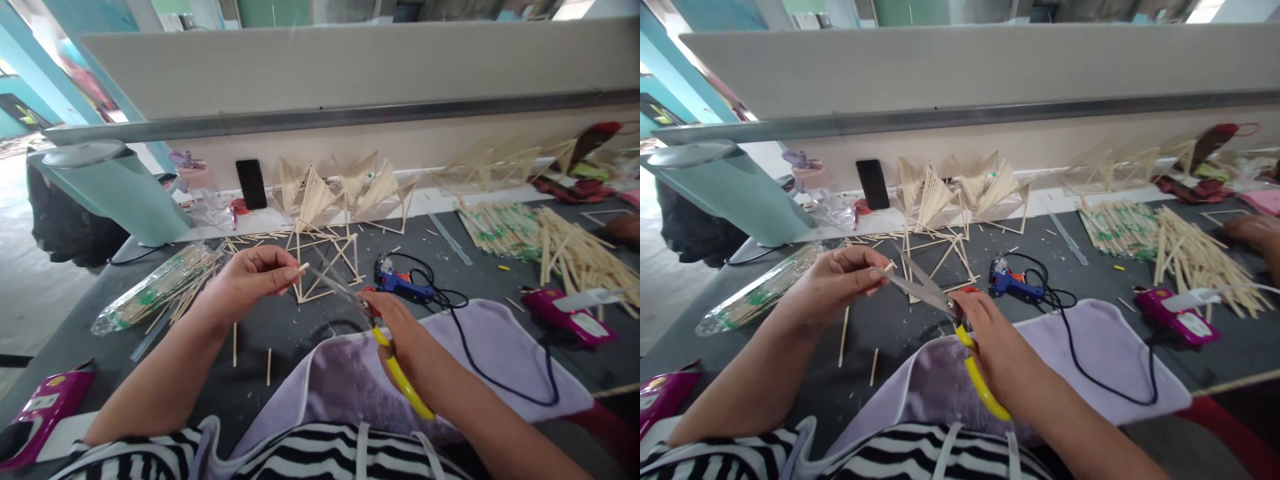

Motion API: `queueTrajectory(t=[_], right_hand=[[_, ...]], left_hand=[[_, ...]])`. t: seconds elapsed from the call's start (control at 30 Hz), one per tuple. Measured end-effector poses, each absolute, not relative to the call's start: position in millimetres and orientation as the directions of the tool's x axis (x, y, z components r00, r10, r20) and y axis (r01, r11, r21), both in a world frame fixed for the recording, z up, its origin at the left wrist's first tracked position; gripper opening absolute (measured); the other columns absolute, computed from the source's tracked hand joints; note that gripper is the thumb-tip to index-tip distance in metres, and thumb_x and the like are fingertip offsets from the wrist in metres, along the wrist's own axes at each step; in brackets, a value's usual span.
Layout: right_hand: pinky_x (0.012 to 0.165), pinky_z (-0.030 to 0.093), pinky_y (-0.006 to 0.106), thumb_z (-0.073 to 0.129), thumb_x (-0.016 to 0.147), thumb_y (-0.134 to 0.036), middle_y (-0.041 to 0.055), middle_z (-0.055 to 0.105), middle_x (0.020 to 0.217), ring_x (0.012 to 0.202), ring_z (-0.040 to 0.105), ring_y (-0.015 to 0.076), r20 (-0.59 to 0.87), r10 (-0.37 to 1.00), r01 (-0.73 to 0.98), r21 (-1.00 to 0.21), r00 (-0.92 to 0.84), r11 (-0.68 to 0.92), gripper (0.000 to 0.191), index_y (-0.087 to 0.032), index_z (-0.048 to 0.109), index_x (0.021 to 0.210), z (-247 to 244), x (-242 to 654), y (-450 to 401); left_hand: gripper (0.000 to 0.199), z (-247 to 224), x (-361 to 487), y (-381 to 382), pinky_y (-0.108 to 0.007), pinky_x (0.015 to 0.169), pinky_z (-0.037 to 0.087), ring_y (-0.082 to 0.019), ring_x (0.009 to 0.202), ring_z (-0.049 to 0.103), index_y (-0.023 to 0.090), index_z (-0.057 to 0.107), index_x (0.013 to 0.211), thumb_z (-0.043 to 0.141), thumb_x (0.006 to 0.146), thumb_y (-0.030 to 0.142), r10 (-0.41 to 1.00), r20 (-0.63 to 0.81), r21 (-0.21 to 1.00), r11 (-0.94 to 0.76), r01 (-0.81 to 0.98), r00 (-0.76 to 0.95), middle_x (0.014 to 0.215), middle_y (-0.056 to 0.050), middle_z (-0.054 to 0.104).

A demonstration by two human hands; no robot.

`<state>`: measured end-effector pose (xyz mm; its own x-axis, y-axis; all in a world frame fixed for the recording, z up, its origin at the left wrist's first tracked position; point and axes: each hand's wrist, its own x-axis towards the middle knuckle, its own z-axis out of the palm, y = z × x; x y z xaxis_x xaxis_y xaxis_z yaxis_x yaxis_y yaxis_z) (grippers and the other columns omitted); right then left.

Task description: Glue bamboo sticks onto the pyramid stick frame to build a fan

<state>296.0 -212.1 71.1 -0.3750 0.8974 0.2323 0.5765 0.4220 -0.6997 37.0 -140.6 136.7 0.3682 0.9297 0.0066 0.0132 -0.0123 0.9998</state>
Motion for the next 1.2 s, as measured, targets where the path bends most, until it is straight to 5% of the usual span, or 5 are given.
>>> queueTrajectory(t=[0.43, 0.87, 1.0, 1.2], right_hand=[[0.097, 0.049, 0.042, 0.045, 0.059, -0.001, 0.0116, 0.044, 0.124, 0.112, 0.048, 0.0239, 0.289, 0.862, 0.679, -0.531, -0.417, 0.507, 0.077, -0.024, 0.039, 0.132, 69.7, 288.3, -204.7], [0.080, 0.049, 0.034, 0.050, 0.061, 0.000, 0.0096, 0.046, 0.106, 0.096, 0.049, 0.0218, 0.336, 0.849, 0.708, -0.471, -0.407, 0.526, 0.061, -0.021, 0.050, 0.118, 69.2, 284.0, -200.7], [0.075, 0.047, 0.035, 0.055, 0.069, -0.007, 0.0073, 0.047, 0.096, 0.086, 0.048, 0.0207, 0.268, 0.855, 0.711, -0.474, -0.445, 0.519, 0.043, -0.020, 0.053, 0.110, 74.4, 285.0, -202.6], [0.073, 0.046, 0.035, 0.052, 0.064, -0.005, 0.0077, 0.052, 0.098, 0.085, 0.050, 0.0210, 0.191, 0.849, 0.726, -0.446, -0.493, 0.523, 0.055, -0.018, 0.050, 0.118, 70.0, 290.5, -203.4]], left_hand=[[0.015, 118.3, 49.9, -146.3, -0.018, 0.049, 0.037, -0.007, 0.052, 0.051, 0.019, 0.073, 0.073, 0.077, 0.061, 0.012, 0.888, -0.141, 0.988, 0.156, 0.002, 0.438, 0.062, 0.002, 0.065], [0.022, 117.2, 62.5, -143.9, -0.018, 0.042, 0.028, -0.005, 0.042, 0.041, 0.012, 0.069, 0.062, 0.080, 0.066, 0.030, 0.804, -0.220, 0.948, 0.310, -0.074, 0.552, 0.047, 0.001, 0.052], [0.022, 116.1, 60.6, -144.9, -0.016, 0.042, 0.030, -0.005, 0.045, 0.045, 0.011, 0.071, 0.068, 0.077, 0.071, 0.032, 0.728, -0.247, 0.938, 0.345, -0.031, 0.639, 0.053, -0.001, 0.058], [0.027, 104.5, 51.3, -140.9, -0.016, 0.038, 0.030, -0.006, 0.042, 0.048, 0.009, 0.071, 0.083, 0.071, 0.076, 0.036, 0.503, -0.293, 0.893, 0.447, 0.046, 0.813, 0.062, -0.006, 0.066]])
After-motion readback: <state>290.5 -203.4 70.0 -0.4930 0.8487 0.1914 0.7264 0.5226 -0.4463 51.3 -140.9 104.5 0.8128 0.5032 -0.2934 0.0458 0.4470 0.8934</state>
